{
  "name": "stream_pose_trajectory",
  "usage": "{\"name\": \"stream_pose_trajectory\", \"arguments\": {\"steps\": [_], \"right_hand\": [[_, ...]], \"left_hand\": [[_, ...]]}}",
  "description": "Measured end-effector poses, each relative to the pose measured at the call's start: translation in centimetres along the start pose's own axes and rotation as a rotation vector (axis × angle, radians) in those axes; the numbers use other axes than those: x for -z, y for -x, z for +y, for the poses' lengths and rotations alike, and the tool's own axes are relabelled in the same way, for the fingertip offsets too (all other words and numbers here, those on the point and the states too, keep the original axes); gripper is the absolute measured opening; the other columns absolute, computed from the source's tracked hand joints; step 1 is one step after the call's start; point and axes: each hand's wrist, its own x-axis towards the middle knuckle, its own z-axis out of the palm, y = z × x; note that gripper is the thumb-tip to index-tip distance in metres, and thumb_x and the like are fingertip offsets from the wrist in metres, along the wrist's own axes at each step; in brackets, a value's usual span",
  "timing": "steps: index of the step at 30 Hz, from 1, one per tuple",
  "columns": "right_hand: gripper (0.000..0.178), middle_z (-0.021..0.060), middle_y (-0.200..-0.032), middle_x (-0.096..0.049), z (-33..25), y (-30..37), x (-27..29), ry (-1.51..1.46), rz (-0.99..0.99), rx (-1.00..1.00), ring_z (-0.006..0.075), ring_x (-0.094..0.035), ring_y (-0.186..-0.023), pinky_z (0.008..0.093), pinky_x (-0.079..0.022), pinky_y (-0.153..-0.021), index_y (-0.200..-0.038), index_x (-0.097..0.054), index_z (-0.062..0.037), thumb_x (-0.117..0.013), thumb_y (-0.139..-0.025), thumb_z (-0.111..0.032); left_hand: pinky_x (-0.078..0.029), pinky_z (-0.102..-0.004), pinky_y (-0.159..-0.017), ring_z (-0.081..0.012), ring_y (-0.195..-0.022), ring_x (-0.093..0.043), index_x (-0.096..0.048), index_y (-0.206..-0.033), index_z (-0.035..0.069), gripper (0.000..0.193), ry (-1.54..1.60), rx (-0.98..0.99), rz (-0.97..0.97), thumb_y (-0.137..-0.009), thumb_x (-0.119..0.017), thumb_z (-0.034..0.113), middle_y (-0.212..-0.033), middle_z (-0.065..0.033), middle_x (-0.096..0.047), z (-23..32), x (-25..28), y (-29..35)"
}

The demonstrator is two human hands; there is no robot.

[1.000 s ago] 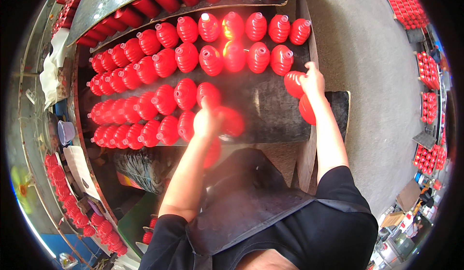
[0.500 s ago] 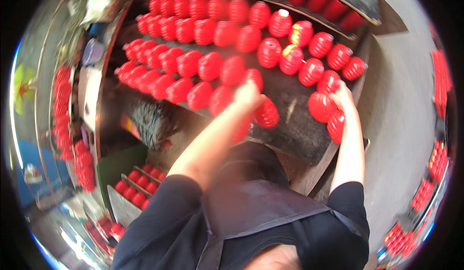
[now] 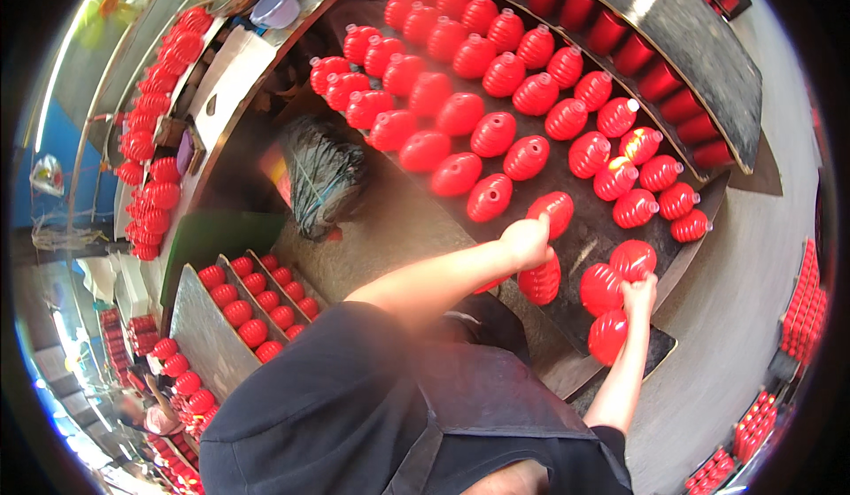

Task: The person moves red plastic bottles from a crate onto a workbench, then applies gold labels to the bottles one by one. The person uses a small scoop to transfer liquid from a metal bowl into the bottles before labeling them.

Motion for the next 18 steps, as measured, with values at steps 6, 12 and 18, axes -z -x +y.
{"name": "stream_pose_trajectory", "arguments": {"steps": [6,12,18], "right_hand": [[0.063,0.0054,-0.070,-0.060,-9.1,13.8,2.9,-0.155,-0.144,0.029,0.0162,-0.060,-0.066,0.0329,-0.053,-0.072,-0.128,-0.047,0.0079,-0.078,-0.074,-0.002],[0.061,0.0042,-0.072,-0.058,-21.4,24.0,2.6,-0.141,-0.291,0.160,0.0153,-0.058,-0.066,0.0324,-0.052,-0.069,-0.127,-0.048,0.0042,-0.077,-0.073,0.000],[0.063,0.0035,-0.072,-0.057,-32.9,28.4,-0.8,-0.115,-0.397,0.266,0.0117,-0.056,-0.066,0.0290,-0.051,-0.069,-0.127,-0.047,0.0058,-0.077,-0.072,0.003]], "left_hand": [[-0.055,-0.0507,-0.067,-0.0405,-0.076,-0.069,-0.047,-0.126,-0.009,0.059,0.047,-0.087,0.055,-0.083,-0.069,0.024,-0.081,-0.0219,-0.068,-5.3,7.4,13.6],[-0.055,-0.0458,-0.068,-0.0358,-0.070,-0.068,-0.042,-0.141,0.006,0.060,0.286,-0.030,0.288,-0.090,-0.066,0.026,-0.081,-0.0194,-0.068,-15.0,13.7,27.1],[-0.053,-0.0509,-0.086,-0.0430,-0.097,-0.069,-0.033,-0.152,0.012,0.067,0.154,0.273,0.510,-0.093,-0.061,0.030,-0.103,-0.0216,-0.071,-25.1,20.6,41.4]]}}
